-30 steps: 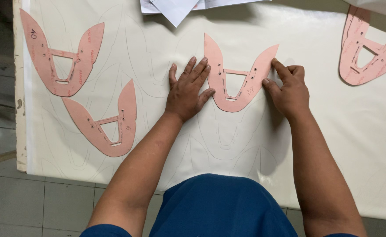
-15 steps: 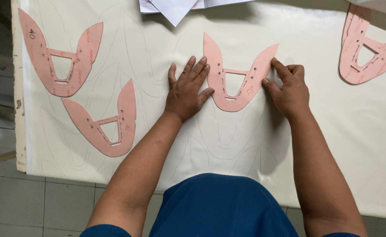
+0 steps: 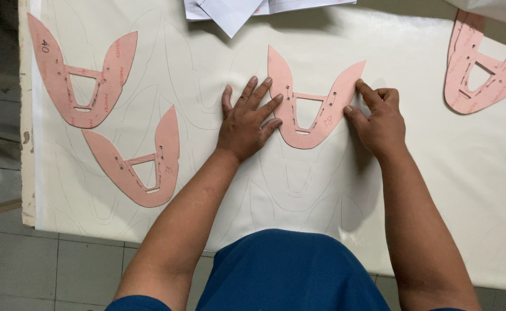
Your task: The person works at a long table covered with pink shoe pattern pieces laid over white material. They hold each pattern piece steady and use a small pointed tool to mark or punch reference points on the patterns, then move the finished piece aside and pull the next pattern into place, repeating the marking on successive pieces.
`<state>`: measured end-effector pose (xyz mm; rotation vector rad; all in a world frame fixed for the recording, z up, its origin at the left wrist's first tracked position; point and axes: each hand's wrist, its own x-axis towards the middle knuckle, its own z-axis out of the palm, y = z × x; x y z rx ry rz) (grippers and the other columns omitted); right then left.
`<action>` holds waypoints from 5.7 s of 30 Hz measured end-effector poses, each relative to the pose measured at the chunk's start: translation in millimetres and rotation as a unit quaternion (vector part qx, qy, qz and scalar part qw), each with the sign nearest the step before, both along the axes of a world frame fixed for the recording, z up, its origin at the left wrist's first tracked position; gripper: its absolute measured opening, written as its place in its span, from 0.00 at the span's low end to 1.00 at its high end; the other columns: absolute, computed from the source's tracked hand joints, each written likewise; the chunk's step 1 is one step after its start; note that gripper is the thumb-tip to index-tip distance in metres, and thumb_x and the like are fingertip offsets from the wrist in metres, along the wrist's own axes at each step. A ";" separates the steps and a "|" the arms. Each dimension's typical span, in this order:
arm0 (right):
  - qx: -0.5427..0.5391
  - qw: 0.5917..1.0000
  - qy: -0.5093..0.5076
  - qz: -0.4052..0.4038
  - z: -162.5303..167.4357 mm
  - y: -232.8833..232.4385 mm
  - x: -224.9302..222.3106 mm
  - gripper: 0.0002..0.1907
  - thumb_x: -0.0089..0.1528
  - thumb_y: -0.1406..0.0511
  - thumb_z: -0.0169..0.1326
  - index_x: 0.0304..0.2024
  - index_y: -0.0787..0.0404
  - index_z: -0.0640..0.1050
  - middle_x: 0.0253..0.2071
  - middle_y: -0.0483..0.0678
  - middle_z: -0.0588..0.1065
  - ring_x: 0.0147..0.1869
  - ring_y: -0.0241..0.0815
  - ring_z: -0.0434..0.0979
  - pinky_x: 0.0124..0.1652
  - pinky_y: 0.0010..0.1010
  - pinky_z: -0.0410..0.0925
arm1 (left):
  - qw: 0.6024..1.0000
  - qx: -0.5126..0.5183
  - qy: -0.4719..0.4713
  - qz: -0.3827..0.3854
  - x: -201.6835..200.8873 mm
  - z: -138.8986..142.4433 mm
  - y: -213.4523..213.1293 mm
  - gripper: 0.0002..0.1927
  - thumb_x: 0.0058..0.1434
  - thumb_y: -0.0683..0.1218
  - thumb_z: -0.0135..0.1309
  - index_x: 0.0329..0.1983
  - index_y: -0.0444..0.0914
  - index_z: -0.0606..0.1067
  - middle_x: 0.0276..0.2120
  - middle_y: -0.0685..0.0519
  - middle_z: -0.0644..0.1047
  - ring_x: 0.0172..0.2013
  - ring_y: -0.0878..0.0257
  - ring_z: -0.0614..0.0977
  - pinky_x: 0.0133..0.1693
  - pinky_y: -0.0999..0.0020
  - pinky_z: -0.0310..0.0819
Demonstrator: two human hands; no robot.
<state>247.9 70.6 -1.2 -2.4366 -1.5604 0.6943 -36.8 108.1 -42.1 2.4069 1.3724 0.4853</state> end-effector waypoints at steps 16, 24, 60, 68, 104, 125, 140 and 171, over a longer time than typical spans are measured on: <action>0.007 1.000 -0.002 0.007 0.3 -1.3 0.1 0.31 0.65 0.51 0.58 0.72 0.37 0.69 0.59 0.45 0.64 0.47 0.42 0.75 0.51 0.36 0.70 | 1.000 0.014 -0.003 -0.006 -1.4 -2.0 -0.7 0.24 0.65 0.61 0.56 0.64 0.55 0.76 0.73 0.58 0.62 0.74 0.60 0.56 0.71 0.40 0.34; 0.009 1.000 -0.003 0.009 -1.2 -2.1 1.1 0.32 0.65 0.51 0.59 0.72 0.36 0.69 0.59 0.45 0.65 0.47 0.42 0.74 0.51 0.36 0.70 | 1.000 0.006 -0.002 -0.002 -1.0 -1.4 -0.9 0.22 0.66 0.60 0.56 0.63 0.55 0.76 0.73 0.58 0.62 0.74 0.60 0.56 0.71 0.40 0.33; 0.017 1.000 0.014 0.010 1.0 -1.1 -0.6 0.31 0.65 0.53 0.59 0.71 0.40 0.70 0.59 0.45 0.65 0.56 0.43 0.74 0.54 0.37 0.70 | 0.993 0.040 0.108 -0.016 15.9 25.1 -0.6 0.28 0.61 0.57 0.58 0.63 0.44 0.74 0.72 0.57 0.62 0.74 0.58 0.54 0.69 0.34 0.26; -0.009 1.000 0.007 -0.003 -0.4 3.0 1.5 0.32 0.64 0.54 0.60 0.70 0.40 0.70 0.60 0.46 0.65 0.59 0.43 0.73 0.56 0.38 0.69 | 0.945 -0.043 0.316 -0.076 86.9 29.6 6.5 0.26 0.60 0.41 0.58 0.59 0.20 0.72 0.66 0.24 0.62 0.56 0.47 0.74 0.54 0.58 0.67; 0.147 0.919 0.018 0.365 45.0 118.4 -103.1 0.07 0.68 0.63 0.54 0.39 0.57 0.83 0.28 0.48 0.79 0.36 0.49 0.78 0.62 0.43 0.59 | 0.896 -0.092 0.419 -0.115 125.6 57.9 10.4 0.27 0.61 0.45 0.56 0.59 0.22 0.69 0.53 0.30 0.73 0.37 0.56 0.82 0.28 0.69 0.73; 0.235 0.911 0.014 0.338 38.7 124.0 -84.2 0.07 0.71 0.66 0.54 0.40 0.60 0.81 0.33 0.47 0.80 0.37 0.51 0.76 0.56 0.43 0.62 | 0.975 -0.199 0.039 0.094 102.5 28.1 0.7 0.36 0.63 0.41 0.46 0.70 0.18 0.51 0.63 0.24 0.64 0.56 0.38 0.75 0.54 0.53 0.72; 0.094 0.960 0.225 0.135 29.4 36.6 -59.2 0.14 0.68 0.61 0.53 0.50 0.62 0.81 0.44 0.50 0.83 0.50 0.43 0.84 0.48 0.34 0.73 | 0.995 0.003 0.099 -0.012 61.9 15.8 -7.1 0.17 0.62 0.41 0.51 0.54 0.29 0.73 0.68 0.36 0.63 0.67 0.45 0.67 0.65 0.41 0.56; 0.121 0.968 0.110 0.189 29.5 3.9 -61.0 0.10 0.67 0.63 0.55 0.45 0.60 0.83 0.39 0.53 0.81 0.45 0.53 0.80 0.44 0.41 0.72 | 0.970 -0.167 0.172 -0.030 62.9 39.7 5.4 0.44 0.53 0.48 0.64 0.69 0.33 0.57 0.72 0.42 0.53 0.73 0.52 0.56 0.67 0.33 0.44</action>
